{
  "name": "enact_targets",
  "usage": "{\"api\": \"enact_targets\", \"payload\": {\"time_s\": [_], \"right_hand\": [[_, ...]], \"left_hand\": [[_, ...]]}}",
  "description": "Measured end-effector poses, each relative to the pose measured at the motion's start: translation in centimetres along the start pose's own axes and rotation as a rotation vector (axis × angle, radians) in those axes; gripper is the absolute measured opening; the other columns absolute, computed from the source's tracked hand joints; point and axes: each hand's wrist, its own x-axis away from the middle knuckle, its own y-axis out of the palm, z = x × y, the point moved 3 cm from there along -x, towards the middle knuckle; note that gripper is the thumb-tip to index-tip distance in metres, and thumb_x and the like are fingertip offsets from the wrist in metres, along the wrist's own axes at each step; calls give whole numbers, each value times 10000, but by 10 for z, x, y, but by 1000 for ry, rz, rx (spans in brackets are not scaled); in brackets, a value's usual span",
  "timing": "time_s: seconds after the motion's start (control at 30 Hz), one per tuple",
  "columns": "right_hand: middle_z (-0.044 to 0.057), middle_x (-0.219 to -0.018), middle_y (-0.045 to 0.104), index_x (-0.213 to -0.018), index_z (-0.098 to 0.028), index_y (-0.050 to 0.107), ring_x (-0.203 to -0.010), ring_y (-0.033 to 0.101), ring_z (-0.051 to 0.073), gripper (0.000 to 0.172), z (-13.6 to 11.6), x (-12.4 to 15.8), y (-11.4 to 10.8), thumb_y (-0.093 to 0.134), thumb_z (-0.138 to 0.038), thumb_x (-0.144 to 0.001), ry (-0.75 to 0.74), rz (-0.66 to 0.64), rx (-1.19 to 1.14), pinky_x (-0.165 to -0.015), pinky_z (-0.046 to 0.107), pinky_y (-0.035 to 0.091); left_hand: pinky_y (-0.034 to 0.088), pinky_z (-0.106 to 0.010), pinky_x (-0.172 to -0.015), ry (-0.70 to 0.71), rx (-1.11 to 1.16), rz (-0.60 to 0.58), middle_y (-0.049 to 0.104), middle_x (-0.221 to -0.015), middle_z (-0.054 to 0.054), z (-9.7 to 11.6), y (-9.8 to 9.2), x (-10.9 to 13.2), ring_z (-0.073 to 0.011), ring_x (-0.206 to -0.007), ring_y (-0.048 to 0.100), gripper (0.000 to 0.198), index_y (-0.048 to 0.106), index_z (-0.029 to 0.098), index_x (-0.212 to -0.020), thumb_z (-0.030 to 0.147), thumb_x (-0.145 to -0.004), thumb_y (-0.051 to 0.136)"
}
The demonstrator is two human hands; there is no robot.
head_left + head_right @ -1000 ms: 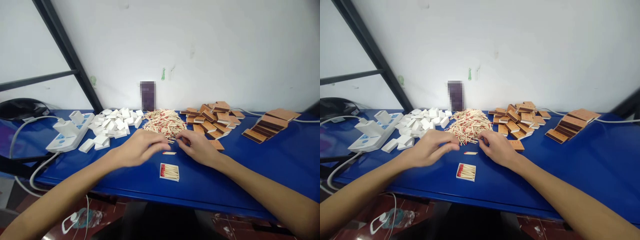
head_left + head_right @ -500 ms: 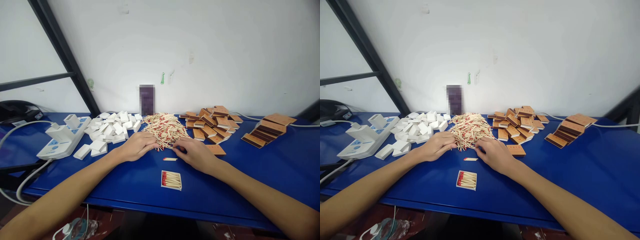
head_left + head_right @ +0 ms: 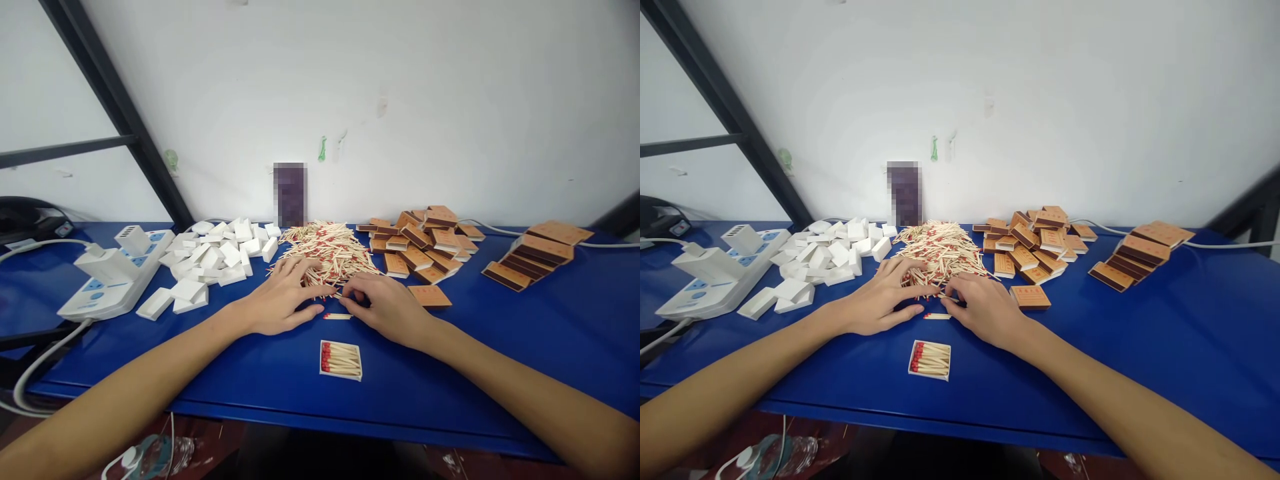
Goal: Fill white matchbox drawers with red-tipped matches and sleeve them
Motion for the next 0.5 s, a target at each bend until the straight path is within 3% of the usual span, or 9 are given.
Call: {"api": "enact_targets", "payload": {"time_s": [0.17, 0.5], "right_hand": [[19, -779, 620, -811, -199, 634, -679, 541, 158, 128, 3, 2, -4, 583, -246, -919, -25, -19, -9, -617, 287, 369], [33, -822, 640, -877, -201, 672, -706, 565, 160, 132, 1, 10, -8, 548, -221, -919, -125, -79, -97, -652, 295, 414]], "left_hand": [[350, -641, -1024, -50, -40, -8, 413, -1404, -141, -2, 1, 1, -384, -1279, 386, 369, 612, 323, -1326, 417, -995, 479], [360, -547, -1018, -34, -23, 50, 453, -1374, -137, -1, 0, 2, -342, -1262, 401, 346, 607, 270, -1321, 328, -1000, 491]]}}
